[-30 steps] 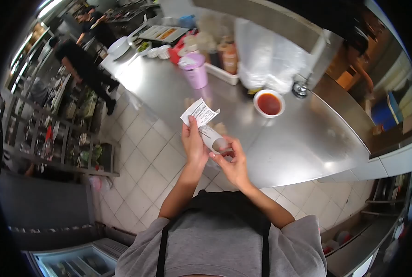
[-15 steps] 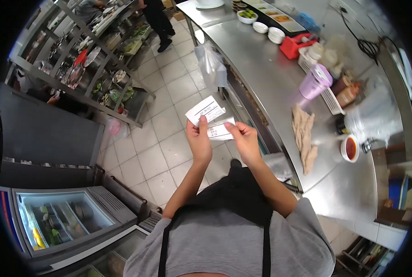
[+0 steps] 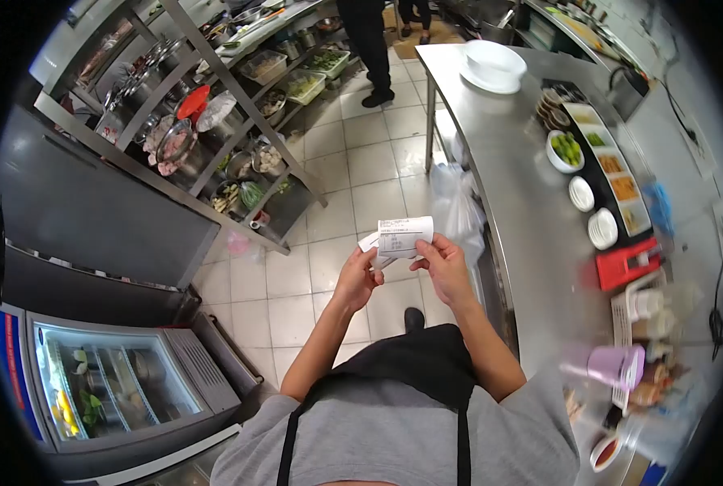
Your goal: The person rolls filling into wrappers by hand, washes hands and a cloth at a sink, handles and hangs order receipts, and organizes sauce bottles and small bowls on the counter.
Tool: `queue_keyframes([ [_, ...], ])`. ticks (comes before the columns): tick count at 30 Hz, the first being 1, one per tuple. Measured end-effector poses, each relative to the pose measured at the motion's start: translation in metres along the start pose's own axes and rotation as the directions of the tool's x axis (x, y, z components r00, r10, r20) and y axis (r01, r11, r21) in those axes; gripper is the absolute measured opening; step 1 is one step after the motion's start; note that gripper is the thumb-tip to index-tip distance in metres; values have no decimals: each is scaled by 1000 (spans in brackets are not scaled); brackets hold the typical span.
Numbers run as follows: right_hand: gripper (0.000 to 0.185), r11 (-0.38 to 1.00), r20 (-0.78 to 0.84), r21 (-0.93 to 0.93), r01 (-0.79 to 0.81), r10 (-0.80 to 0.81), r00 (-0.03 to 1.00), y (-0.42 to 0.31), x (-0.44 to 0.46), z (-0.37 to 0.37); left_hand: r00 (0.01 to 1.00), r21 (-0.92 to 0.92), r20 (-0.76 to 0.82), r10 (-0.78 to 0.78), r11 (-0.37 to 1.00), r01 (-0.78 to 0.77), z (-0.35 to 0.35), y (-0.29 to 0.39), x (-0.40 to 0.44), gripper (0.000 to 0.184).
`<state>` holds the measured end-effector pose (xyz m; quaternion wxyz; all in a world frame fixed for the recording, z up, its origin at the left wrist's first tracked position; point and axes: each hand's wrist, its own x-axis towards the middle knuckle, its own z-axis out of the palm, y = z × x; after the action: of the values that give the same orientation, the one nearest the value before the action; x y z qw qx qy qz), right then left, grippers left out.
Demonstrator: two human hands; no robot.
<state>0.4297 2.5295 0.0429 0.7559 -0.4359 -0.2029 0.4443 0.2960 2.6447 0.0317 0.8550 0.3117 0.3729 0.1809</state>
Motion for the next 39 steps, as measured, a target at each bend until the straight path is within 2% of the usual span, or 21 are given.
queue_keyframes([
  [4, 21, 985, -7, -166, -43, 42, 999, -3, 94, -4, 975, -1, 146, 165, 986, -167, 2, 62, 58, 29],
  [8, 30, 958, -81, -286, -25, 1, 997, -4, 187, 14, 969, 20, 135, 208, 977, -213, 4, 131, 123, 37],
  [11, 39, 944, -67, -327, 49, -75, 995, -7, 263, 28, 956, 222, 119, 270, 931, -290, 1, 176, 185, 34],
  [12, 43, 938, -62, -341, 67, -94, 994, -4, 283, 31, 956, 198, 80, 283, 935, -293, -2, 190, 210, 36],
  [15, 50, 900, -74, -420, 114, -159, 984, -11, 361, 48, 931, 259, 152, 331, 896, -360, -4, 246, 273, 40],
  [16, 52, 912, -102, -403, 70, -121, 987, -22, 387, 61, 930, 270, 170, 325, 893, -361, 0, 268, 288, 38],
  [17, 54, 909, -20, -356, 216, -239, 971, -23, 416, 67, 911, 320, 238, 338, 858, -402, -3, 285, 311, 37],
  [19, 56, 910, 14, -323, 261, -271, 962, -33, 472, 77, 910, 404, 312, 272, 829, -386, -4, 322, 354, 37],
  [20, 56, 884, 9, -348, 312, -329, 944, -36, 498, 76, 900, 353, 352, 258, 854, -383, 0, 338, 373, 38],
  [21, 54, 879, -23, -360, 311, -342, 940, -39, 522, 72, 890, 304, 386, 242, 878, -371, 4, 354, 391, 38],
  [24, 53, 774, -157, -454, 441, -557, 815, -51, 587, 61, 850, 316, 452, 270, 843, -436, 10, 420, 446, 40],
  [25, 55, 818, -161, -408, 405, -501, 850, -58, 606, 54, 828, 303, 486, 280, 835, -460, 6, 440, 470, 41],
  [27, 55, 907, -172, -274, 320, -374, 911, -60, 649, 49, 847, 485, 471, 248, 729, -483, 21, 477, 507, 41],
  [28, 54, 910, -152, -236, 342, -382, 912, -59, 678, 51, 862, 566, 452, 229, 673, -476, 26, 488, 524, 42],
  [31, 52, 914, -92, -192, 356, -378, 921, -53, 755, 60, 769, 681, 516, 377, 364, -635, 17, 505, 604, 42],
  [32, 52, 908, -58, -201, 367, -385, 921, -55, 787, 67, 842, 638, 434, 320, 551, -538, 21, 519, 622, 36],
  [34, 51, 929, 17, -143, 341, -342, 939, -60, 835, 85, 818, 537, 436, 376, 621, -572, 20, 553, 647, 33],
  [35, 42, 931, 69, -170, 324, -317, 946, -66, 859, 94, 803, 482, 437, 406, 648, -590, 18, 574, 657, 32],
  [36, 36, 901, 125, -241, 361, -340, 932, -68, 884, 103, 793, 507, 399, 461, 610, -609, 12, 592, 670, 28],
  [37, 31, 861, 186, -314, 401, -359, 915, -71, 909, 112, 731, 605, 379, 567, 446, -659, 21, 618, 663, 26],
  [39, 25, 765, 249, -440, 470, -400, 882, -87, 946, 142, 626, 613, 330, 707, 344, -712, 26, 663, 657, 21],
])
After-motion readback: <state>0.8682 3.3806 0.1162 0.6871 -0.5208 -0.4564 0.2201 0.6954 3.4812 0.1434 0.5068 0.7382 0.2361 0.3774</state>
